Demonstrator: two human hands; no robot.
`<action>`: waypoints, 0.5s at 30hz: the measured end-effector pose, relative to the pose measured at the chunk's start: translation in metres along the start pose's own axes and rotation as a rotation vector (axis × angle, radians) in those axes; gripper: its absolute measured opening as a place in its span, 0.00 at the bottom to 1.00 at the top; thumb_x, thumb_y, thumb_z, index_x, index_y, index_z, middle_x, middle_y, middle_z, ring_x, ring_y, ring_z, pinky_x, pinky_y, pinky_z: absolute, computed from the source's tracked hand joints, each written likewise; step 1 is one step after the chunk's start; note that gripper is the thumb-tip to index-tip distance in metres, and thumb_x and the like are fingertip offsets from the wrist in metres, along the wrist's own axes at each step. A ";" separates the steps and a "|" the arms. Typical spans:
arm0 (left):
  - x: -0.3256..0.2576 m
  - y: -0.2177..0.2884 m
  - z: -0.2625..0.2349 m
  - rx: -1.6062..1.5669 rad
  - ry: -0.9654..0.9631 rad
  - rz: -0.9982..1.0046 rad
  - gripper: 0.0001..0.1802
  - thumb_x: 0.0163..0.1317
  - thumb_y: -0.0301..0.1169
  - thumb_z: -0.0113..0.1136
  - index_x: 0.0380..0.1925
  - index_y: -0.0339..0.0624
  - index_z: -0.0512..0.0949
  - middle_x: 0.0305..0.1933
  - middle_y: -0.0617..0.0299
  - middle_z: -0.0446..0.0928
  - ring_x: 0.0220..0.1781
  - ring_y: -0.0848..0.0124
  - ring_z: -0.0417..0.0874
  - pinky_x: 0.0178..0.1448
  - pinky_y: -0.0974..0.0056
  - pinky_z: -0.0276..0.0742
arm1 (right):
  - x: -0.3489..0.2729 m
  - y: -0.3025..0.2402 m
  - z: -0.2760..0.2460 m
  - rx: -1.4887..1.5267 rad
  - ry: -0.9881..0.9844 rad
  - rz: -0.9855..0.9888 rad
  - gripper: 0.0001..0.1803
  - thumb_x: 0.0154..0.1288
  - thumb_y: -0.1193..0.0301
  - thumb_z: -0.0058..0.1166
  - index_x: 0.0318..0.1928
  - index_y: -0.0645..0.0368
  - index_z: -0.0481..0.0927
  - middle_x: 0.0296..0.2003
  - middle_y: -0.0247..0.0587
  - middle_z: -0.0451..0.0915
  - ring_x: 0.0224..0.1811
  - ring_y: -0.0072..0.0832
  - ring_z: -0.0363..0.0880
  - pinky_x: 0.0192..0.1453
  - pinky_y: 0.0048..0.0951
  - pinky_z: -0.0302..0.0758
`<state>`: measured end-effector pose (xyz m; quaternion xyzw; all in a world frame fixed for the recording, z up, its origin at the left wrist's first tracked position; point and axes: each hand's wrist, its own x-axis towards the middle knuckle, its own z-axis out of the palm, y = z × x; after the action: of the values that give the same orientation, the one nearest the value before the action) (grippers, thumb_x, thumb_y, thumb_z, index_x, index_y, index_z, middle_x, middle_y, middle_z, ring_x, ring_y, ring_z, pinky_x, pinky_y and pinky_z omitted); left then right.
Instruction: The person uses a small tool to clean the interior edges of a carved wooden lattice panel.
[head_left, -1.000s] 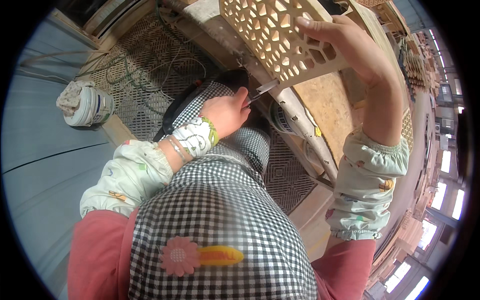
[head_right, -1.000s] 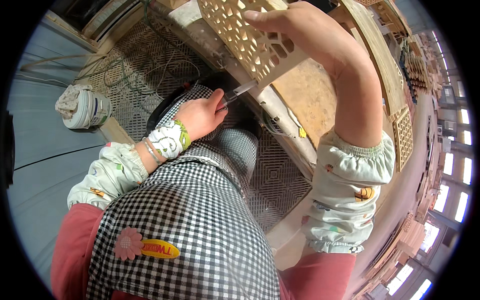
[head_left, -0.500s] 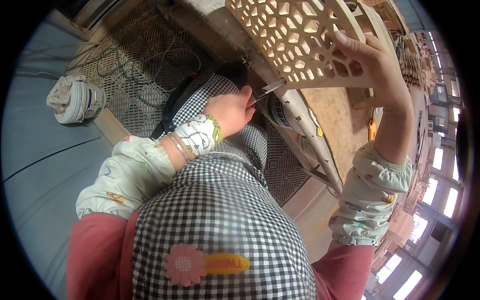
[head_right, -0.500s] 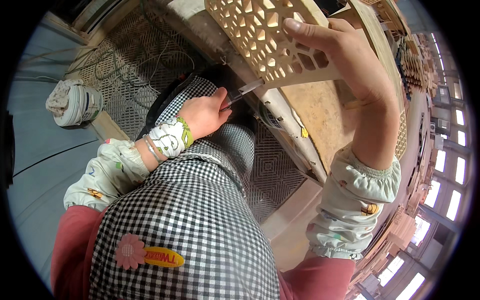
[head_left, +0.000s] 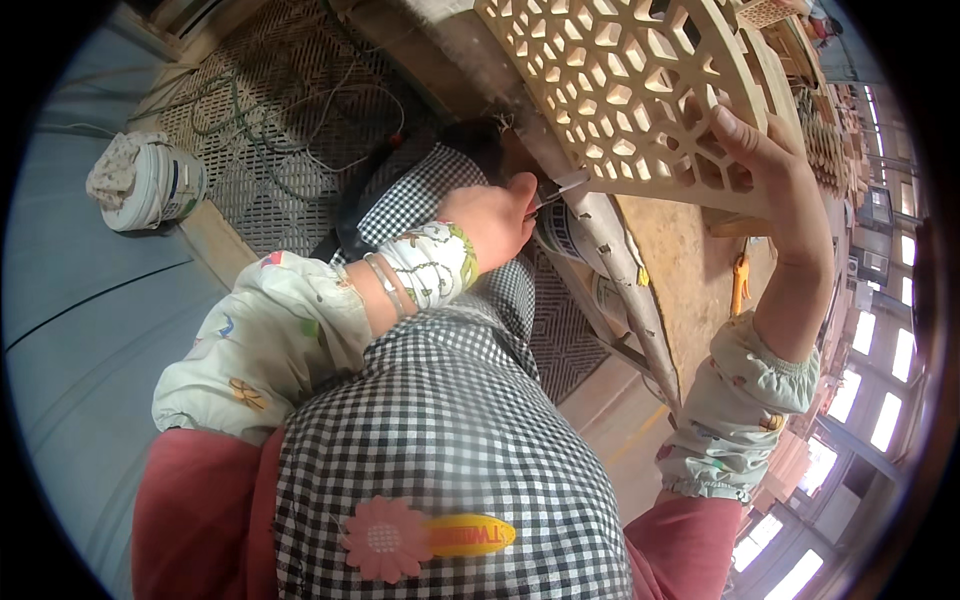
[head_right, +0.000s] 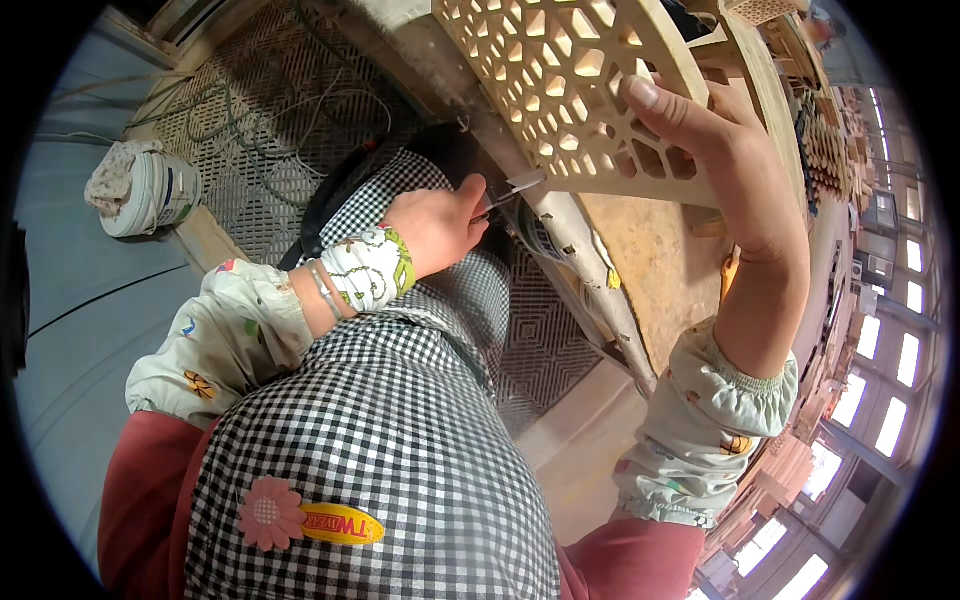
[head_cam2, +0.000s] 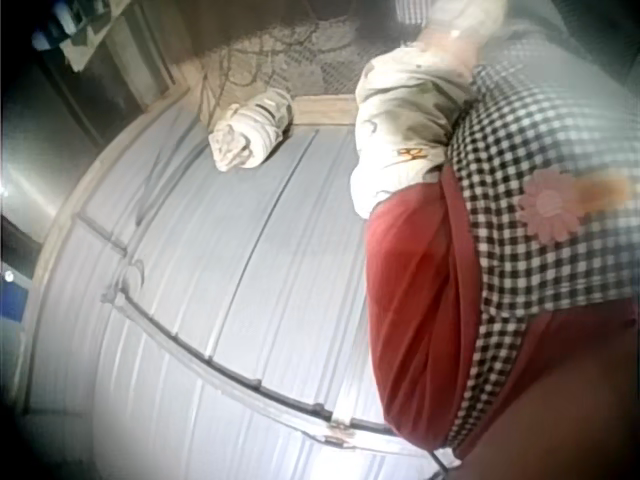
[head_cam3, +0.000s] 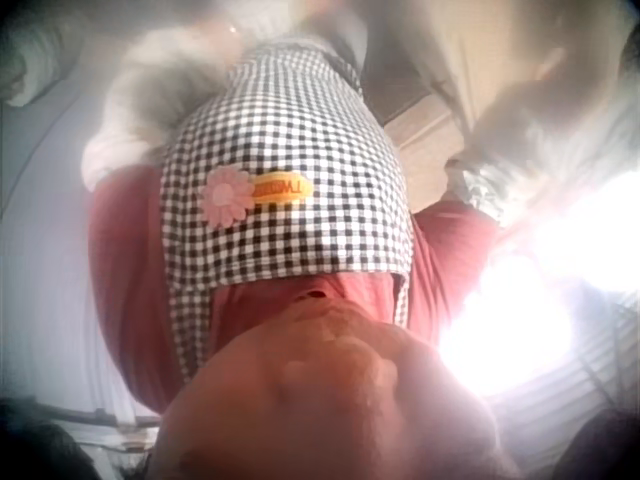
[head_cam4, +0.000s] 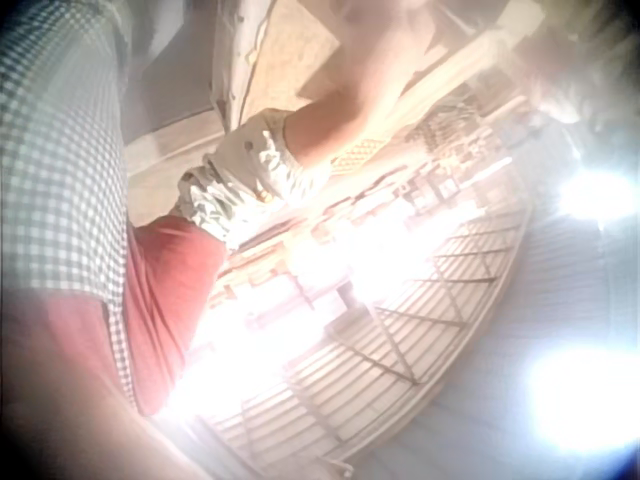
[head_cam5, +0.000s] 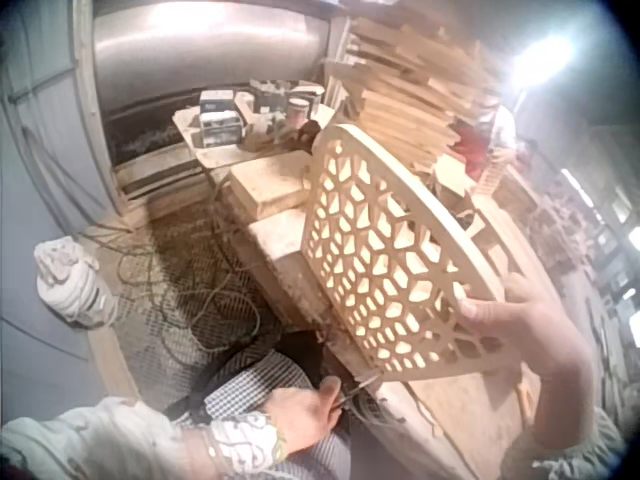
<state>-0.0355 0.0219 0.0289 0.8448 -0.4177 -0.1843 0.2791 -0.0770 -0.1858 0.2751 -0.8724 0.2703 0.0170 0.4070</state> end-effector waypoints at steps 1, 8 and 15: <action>0.000 0.000 -0.001 -0.003 0.000 0.004 0.20 0.68 0.40 0.64 0.52 0.41 0.72 0.34 0.57 0.88 0.35 0.53 0.91 0.37 0.48 0.86 | 0.001 0.002 -0.001 0.008 -0.006 0.001 0.28 0.64 0.46 0.72 0.38 0.62 0.84 0.30 0.39 0.83 0.32 0.24 0.81 0.41 0.25 0.70; -0.008 -0.007 -0.006 -0.023 -0.032 -0.006 0.20 0.69 0.39 0.64 0.53 0.41 0.72 0.35 0.57 0.88 0.36 0.52 0.91 0.38 0.48 0.86 | 0.006 0.006 -0.003 0.053 -0.121 -0.011 0.28 0.65 0.46 0.72 0.38 0.61 0.84 0.28 0.38 0.83 0.32 0.24 0.81 0.40 0.23 0.69; -0.009 -0.009 -0.005 -0.008 -0.045 0.025 0.20 0.68 0.39 0.64 0.51 0.41 0.71 0.33 0.57 0.87 0.34 0.52 0.90 0.36 0.48 0.85 | 0.002 0.004 0.003 0.011 0.000 0.004 0.26 0.67 0.45 0.70 0.39 0.59 0.87 0.30 0.37 0.85 0.32 0.22 0.77 0.40 0.23 0.68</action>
<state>-0.0325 0.0353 0.0279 0.8339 -0.4338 -0.2014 0.2754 -0.0763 -0.1864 0.2699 -0.8696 0.2721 0.0162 0.4118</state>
